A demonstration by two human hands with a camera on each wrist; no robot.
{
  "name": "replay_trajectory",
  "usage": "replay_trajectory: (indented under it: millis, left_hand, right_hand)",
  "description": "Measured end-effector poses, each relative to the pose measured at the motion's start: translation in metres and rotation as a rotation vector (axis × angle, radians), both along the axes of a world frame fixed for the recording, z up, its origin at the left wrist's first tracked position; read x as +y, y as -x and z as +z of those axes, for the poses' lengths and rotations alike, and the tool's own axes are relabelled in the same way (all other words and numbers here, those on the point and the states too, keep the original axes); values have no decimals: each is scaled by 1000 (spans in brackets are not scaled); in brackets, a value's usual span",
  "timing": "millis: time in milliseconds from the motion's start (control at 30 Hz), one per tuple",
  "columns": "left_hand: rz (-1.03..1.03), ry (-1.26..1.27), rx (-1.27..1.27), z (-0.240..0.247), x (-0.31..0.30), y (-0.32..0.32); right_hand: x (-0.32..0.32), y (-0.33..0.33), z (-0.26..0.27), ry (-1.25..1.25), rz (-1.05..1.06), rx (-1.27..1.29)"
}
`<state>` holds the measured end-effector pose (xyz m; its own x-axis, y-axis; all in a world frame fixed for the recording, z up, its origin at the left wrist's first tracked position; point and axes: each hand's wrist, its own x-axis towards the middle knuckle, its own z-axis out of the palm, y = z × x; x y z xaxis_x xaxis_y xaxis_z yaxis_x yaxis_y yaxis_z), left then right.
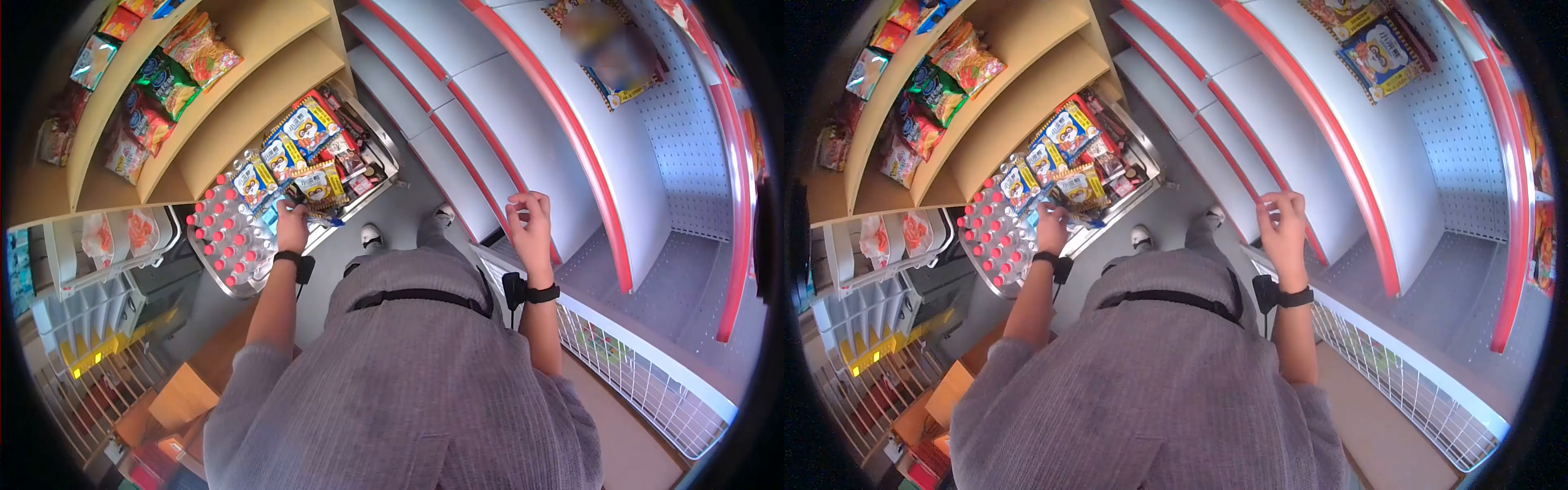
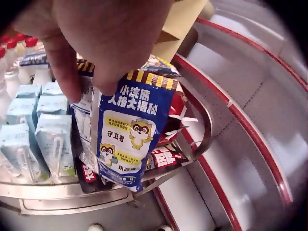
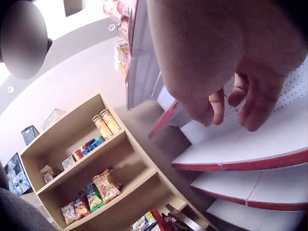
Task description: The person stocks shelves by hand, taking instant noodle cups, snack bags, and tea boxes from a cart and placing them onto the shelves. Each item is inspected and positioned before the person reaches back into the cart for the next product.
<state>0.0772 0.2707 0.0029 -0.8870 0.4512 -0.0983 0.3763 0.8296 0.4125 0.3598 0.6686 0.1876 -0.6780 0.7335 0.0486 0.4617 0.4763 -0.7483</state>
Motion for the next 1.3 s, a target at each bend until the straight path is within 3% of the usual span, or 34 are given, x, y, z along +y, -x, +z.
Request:
replay_trajectory:
  millis: [133, 267, 367, 433, 467, 533, 633, 667, 733, 767, 833, 900, 1000, 1033, 1067, 1133, 1233, 1300]
  left_hand:
    - [-198, -172, -34, 56, -3, -9]
    - [-287, -338, -212, 159, 30, -20]
    - [-448, -407, -131, 216, 59, -23]
    - [-491, -419, -174, 247, 77, -27]
    - [-548, -481, -215, 259, 87, -28]
    - [-628, -583, -340, 271, 101, -30]
    - [-809, -716, -412, 282, 123, -27]
    - [-795, -728, -487, 284, 128, -28]
    - [-811, -746, -457, 288, 138, -30]
    - [-816, -762, -432, 290, 142, -29]
    - [-859, -759, -425, 275, 145, -23]
    - [-583, -1049, -616, 264, 150, -33]
    - [-307, -1034, -813, 229, 136, -27]
    - [-184, -1025, -893, 224, 131, -26]
    - [-190, -1028, -892, 210, 123, -24]
    - [88, -846, -987, 176, 100, -20]
    - [72, -824, -989, 159, 68, -23]
    - [137, -832, -999, 157, 55, -28]
  right_hand:
    - [3, 19, -1, 4, 122, -11]
    - [-2, 44, -6, 30, 298, 41]
    - [-19, 70, 2, 114, 378, 40]
    - [-33, 83, 9, 226, 586, 47]
    - [-38, 91, 13, 214, 584, 48]
    - [-44, 105, 23, 191, 830, 155]
    - [-49, 113, 31, 462, 941, 229]
    - [-47, 113, 32, 449, 936, 232]
    - [-46, 109, 31, 816, 933, 185]
    - [-46, 105, 33, 809, 931, 186]
    - [-45, 97, 40, 1141, 782, 246]
    - [-40, 91, 31, 1124, 750, 305]
    - [-24, 84, 37, 701, 603, 332]
    - [-10, 85, 44, 696, 601, 333]
    - [7, 87, 53, 556, 555, 388]
    - [45, 94, 78, 341, 381, 472]
    - [122, 113, 124, 109, 130, 545]
    - [184, 129, 142, -114, -65, 426]
